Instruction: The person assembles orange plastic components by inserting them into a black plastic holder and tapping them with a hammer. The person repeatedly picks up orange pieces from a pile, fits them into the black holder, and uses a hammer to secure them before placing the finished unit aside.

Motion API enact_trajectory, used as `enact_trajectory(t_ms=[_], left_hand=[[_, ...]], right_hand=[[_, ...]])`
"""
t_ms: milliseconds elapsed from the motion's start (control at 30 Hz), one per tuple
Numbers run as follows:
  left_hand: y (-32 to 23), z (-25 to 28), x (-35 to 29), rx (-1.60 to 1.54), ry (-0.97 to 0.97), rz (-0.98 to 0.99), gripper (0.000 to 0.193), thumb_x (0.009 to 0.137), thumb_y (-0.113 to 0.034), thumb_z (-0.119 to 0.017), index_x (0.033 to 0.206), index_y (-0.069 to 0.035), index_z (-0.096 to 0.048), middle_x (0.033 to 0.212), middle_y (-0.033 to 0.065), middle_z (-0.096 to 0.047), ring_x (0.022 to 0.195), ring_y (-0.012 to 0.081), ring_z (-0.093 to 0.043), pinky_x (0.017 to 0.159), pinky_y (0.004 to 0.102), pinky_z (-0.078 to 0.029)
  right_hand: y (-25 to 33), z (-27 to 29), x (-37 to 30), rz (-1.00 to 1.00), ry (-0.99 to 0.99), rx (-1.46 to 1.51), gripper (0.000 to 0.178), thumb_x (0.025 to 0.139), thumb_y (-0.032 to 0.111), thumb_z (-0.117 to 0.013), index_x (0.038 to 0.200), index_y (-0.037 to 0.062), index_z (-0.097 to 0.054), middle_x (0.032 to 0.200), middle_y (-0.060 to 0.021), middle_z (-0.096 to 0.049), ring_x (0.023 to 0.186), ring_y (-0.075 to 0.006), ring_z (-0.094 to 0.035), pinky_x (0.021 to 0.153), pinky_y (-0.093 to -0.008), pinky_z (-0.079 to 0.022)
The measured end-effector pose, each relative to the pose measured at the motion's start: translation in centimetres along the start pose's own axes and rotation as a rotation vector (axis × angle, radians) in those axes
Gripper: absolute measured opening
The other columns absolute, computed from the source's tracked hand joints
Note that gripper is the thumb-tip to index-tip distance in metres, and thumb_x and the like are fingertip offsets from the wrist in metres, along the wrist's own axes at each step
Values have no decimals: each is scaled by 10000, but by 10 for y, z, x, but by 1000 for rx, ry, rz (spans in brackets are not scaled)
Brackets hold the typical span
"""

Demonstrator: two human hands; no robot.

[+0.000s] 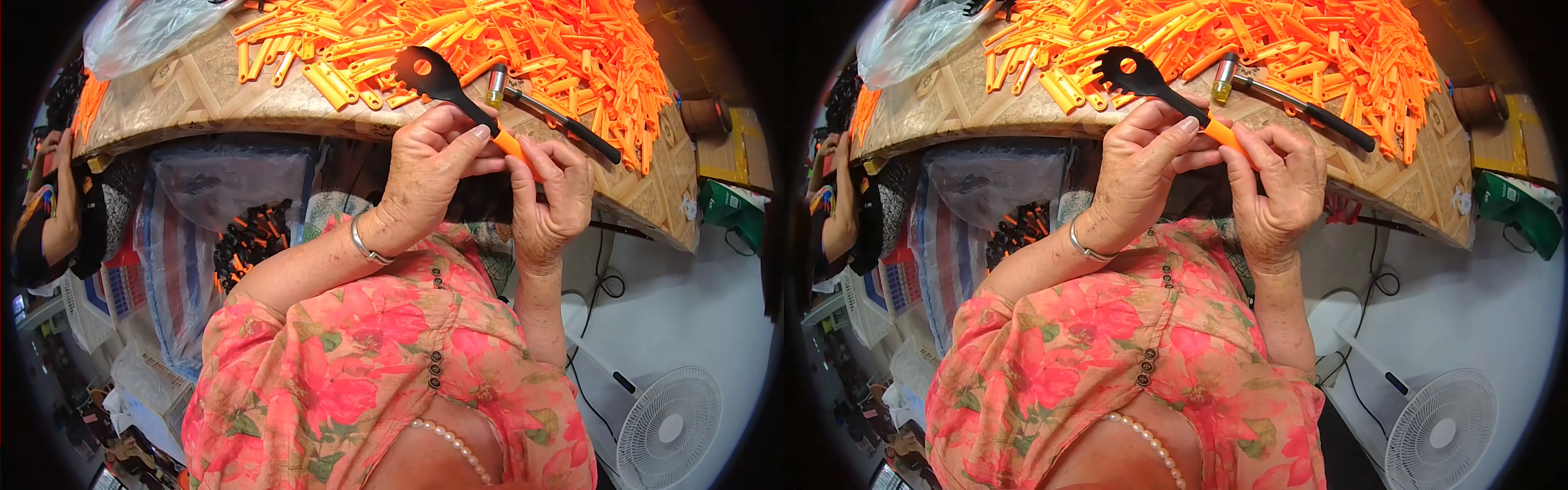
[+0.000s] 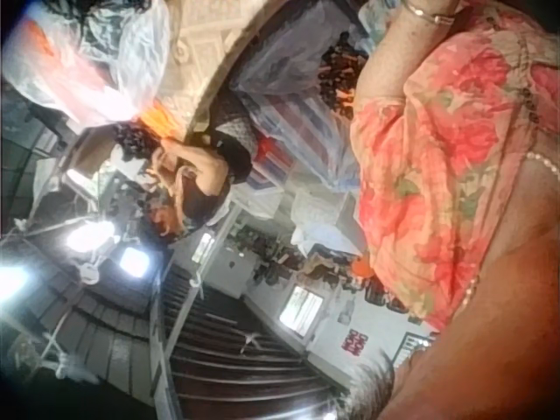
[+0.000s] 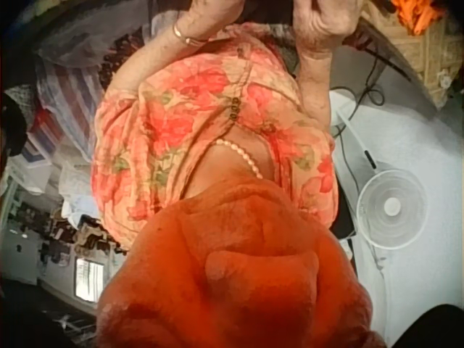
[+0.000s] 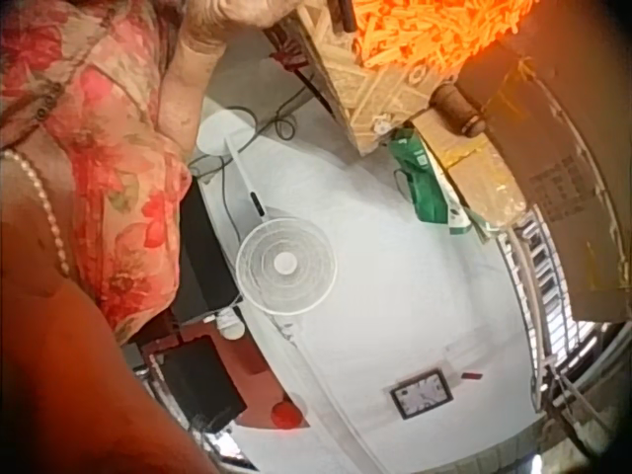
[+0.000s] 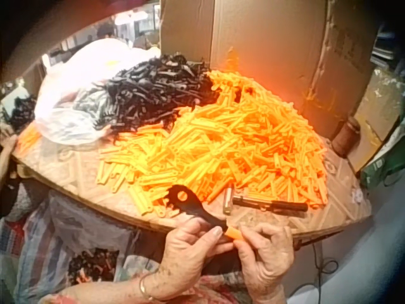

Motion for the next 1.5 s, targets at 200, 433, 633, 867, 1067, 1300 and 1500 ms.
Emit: enact_trajectory(t_ms=[200,433,633,867,1067,1300,1500], left_hand=[[0,0,-1,28,10,-2,224,974,-85,-570,1156,43,-598,1066,120,-667,978,178,-672,835,303,-592],[0,0,0,22,-15,-37,79,930,-27,-621,951,48,-607,927,96,-656,865,156,-686,771,284,-616],[-1,3,-2,168,2,-167,75,890,14,-662,927,46,-606,901,96,-656,874,152,-676,790,299,-608],[-2,-2,-4,74,-13,-190,98,882,50,-648,975,53,-618,948,103,-672,896,134,-663,808,271,-584],[-3,0,-5,119,23,-183,191,907,29,-627,1096,56,-608,1023,133,-684,946,161,-674,845,288,-583],[-4,4,-5,250,61,-193,203,900,40,-635,1101,35,-616,1038,110,-685,965,143,-659,873,276,-542],[-8,1,-4,140,110,-199,199,874,47,-669,1068,35,-628,1049,100,-681,964,140,-651,874,275,-536]], right_hand=[[-3,-2,-3,-15,-5,22,311,706,37,-811,1003,100,-742,891,-37,-633,795,-205,-581,703,-318,-468],[-8,-6,-8,-41,-27,53,299,699,47,-818,985,92,-745,870,-50,-632,778,-208,-595,692,-322,-477],[-9,-6,-10,-49,-40,81,293,704,38,-813,984,87,-744,870,-52,-632,780,-209,-598,692,-324,-480],[-4,-3,-10,-13,-47,25,295,703,25,-810,982,89,-739,883,-49,-638,789,-213,-602,704,-328,-483],[-1,-3,-5,-56,-8,93,249,764,55,-785,1002,55,-712,899,-59,-660,811,-201,-630,717,-312,-500],[-27,-17,-16,-384,153,387,159,851,101,-740,966,12,-677,893,-101,-700,797,-172,-673,710,-286,-516],[-24,-18,-14,-373,231,307,150,849,105,-737,941,9,-670,862,-96,-695,753,-192,-668,681,-298,-510]])
Point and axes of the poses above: each hand's wrist, its own x-axis towards the middle knuckle, its own z-axis out of the back of the hand, y = z × x, the point moved 8 cm from there along x, towards the middle knuckle
